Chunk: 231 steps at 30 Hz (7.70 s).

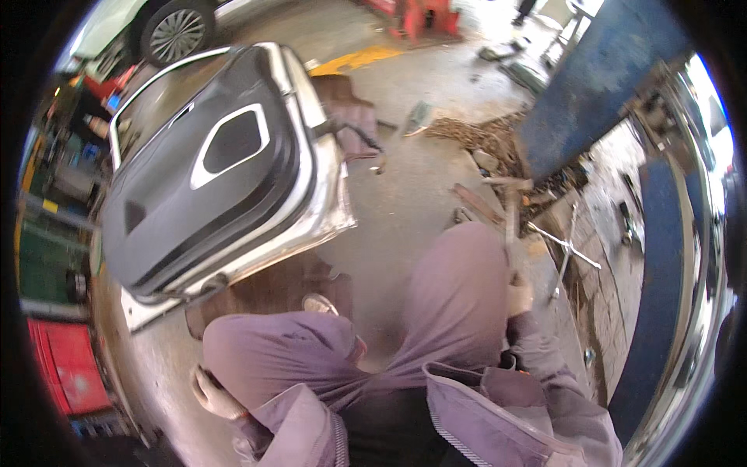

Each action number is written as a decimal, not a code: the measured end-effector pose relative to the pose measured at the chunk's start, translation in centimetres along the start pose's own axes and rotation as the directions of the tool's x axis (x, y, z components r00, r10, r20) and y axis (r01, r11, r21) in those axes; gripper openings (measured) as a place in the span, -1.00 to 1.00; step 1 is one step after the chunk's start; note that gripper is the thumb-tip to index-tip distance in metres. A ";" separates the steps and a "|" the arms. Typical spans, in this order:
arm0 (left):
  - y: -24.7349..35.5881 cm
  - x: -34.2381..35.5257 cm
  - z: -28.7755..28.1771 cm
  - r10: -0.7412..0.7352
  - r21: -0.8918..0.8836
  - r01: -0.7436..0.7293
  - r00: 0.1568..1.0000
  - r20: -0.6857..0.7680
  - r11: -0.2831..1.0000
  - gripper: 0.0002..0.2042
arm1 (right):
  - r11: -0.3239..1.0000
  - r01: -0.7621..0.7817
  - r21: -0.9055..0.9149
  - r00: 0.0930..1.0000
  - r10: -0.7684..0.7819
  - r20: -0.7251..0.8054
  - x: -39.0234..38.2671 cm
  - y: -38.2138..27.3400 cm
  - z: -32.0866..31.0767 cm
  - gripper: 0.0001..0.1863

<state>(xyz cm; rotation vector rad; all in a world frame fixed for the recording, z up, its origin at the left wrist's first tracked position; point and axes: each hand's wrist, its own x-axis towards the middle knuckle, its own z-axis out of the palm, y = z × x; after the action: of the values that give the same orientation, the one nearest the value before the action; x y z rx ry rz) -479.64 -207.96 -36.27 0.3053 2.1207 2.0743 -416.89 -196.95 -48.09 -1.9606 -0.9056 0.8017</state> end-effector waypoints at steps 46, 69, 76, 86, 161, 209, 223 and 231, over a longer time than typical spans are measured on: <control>5.3 12.5 37.8 0.439 0.211 -0.925 0.339 0.832 0.315 -0.52 | 0.610 0.430 -0.666 0.456 0.490 0.743 28.4 -6.6 27.0 -0.52; -17.6 0.0 0.4 -0.274 0.688 0.496 0.868 -0.414 0.530 -0.68 | 0.494 0.405 -0.770 0.906 -0.103 0.411 57.1 -8.4 47.5 -0.43; -18.3 -0.2 -1.9 -0.395 0.730 0.533 0.837 -0.379 0.428 -0.72 | 0.918 0.186 -0.351 0.945 -0.069 0.321 50.5 -9.1 43.4 -0.70; -21.4 -2.2 -5.1 -0.538 0.774 0.459 0.822 -0.184 0.436 -0.78 | 0.969 0.133 0.207 0.926 -0.196 0.323 29.1 -30.4 27.6 -0.81; 3.0 6.4 38.6 0.503 0.534 -0.826 0.544 0.672 0.180 -0.46 | 0.114 0.841 -0.528 0.404 0.516 0.755 11.1 -34.6 24.9 -0.57; 3.9 5.9 38.7 0.480 0.542 -0.810 0.576 0.662 0.225 -0.48 | 0.555 0.624 -0.550 0.386 0.393 0.835 12.7 -28.3 23.1 -0.62; 3.8 6.2 38.3 0.496 0.550 -0.804 0.581 0.645 0.226 -0.50 | 0.202 0.864 -0.460 0.319 0.488 0.813 15.2 -34.7 26.9 -0.53; 4.1 6.2 38.4 0.472 0.553 -0.803 0.586 0.659 0.225 -0.50 | 0.213 0.880 -0.425 0.274 0.504 0.819 14.3 -36.5 26.9 -0.54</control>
<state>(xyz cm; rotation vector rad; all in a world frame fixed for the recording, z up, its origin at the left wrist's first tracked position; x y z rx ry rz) -475.74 -169.15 -33.02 1.8630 2.7941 0.7532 -441.27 -159.39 -32.12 -1.7595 -3.2699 1.4122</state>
